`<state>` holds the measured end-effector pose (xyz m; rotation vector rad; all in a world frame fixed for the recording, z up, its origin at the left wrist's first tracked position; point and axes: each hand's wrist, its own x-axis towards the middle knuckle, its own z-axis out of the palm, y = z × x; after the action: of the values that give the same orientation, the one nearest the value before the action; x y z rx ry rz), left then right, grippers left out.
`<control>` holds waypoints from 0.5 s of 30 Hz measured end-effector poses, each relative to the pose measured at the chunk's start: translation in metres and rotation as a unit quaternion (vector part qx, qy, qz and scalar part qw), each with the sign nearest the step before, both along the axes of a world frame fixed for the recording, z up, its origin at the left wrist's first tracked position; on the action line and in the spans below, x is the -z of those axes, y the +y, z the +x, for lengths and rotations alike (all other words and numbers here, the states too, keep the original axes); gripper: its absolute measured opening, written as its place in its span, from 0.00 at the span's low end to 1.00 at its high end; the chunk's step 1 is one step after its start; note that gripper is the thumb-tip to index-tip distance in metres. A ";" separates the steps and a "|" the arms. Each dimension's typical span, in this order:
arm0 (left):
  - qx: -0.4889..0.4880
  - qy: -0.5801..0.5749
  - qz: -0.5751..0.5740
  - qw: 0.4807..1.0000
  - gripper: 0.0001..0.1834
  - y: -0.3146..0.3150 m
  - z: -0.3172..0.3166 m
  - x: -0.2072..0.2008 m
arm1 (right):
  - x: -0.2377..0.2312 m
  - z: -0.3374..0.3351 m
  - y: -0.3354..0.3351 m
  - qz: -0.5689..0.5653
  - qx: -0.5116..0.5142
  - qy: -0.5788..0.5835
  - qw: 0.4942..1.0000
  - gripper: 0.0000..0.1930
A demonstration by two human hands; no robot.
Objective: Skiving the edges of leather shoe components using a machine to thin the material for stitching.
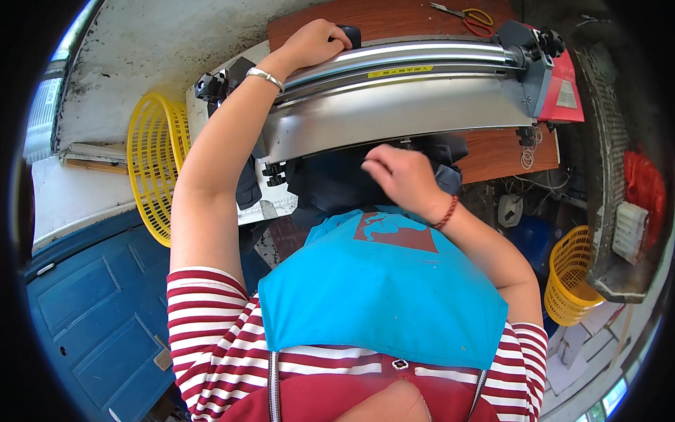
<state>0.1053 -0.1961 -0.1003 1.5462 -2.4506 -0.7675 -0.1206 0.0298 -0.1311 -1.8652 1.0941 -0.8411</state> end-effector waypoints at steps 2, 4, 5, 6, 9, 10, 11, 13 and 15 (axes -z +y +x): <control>0.002 0.002 0.036 0.999 0.15 0.000 0.003 0.000 | -0.004 -0.020 -0.020 0.146 0.070 -0.034 0.986 0.10; -0.033 -0.043 0.081 0.995 0.20 0.000 -0.003 -0.001 | 0.003 -0.038 -0.049 0.230 0.075 -0.049 0.969 0.13; -0.031 -0.042 0.080 0.995 0.20 0.000 -0.005 0.002 | 0.003 -0.037 -0.059 0.229 0.076 -0.050 0.969 0.13; -0.035 -0.024 0.051 0.998 0.23 0.002 -0.003 0.011 | -0.005 -0.033 -0.069 0.247 0.092 -0.034 0.964 0.14; -0.029 0.003 0.055 0.998 0.26 0.001 -0.005 0.010 | -0.018 -0.024 -0.098 0.284 0.115 0.006 0.952 0.15; -0.024 0.010 0.088 0.996 0.27 0.000 -0.006 0.006 | -0.021 -0.020 -0.103 0.303 0.118 0.031 0.945 0.15; -0.022 0.011 0.090 0.996 0.27 -0.002 -0.009 0.004 | -0.024 -0.016 -0.100 0.172 0.135 0.097 0.971 0.13; -0.084 0.045 0.177 0.980 0.24 0.000 -0.012 -0.001 | -0.020 -0.023 -0.104 0.082 0.134 0.171 0.973 0.12; -0.092 0.060 0.199 0.974 0.21 -0.019 -0.005 0.012 | -0.019 -0.032 -0.102 -0.051 0.134 0.276 0.950 0.10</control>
<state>0.1006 -0.2152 -0.1125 1.7604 -2.1197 -1.3338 -0.1523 -0.0722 -0.1122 -2.1340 1.7057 -0.5308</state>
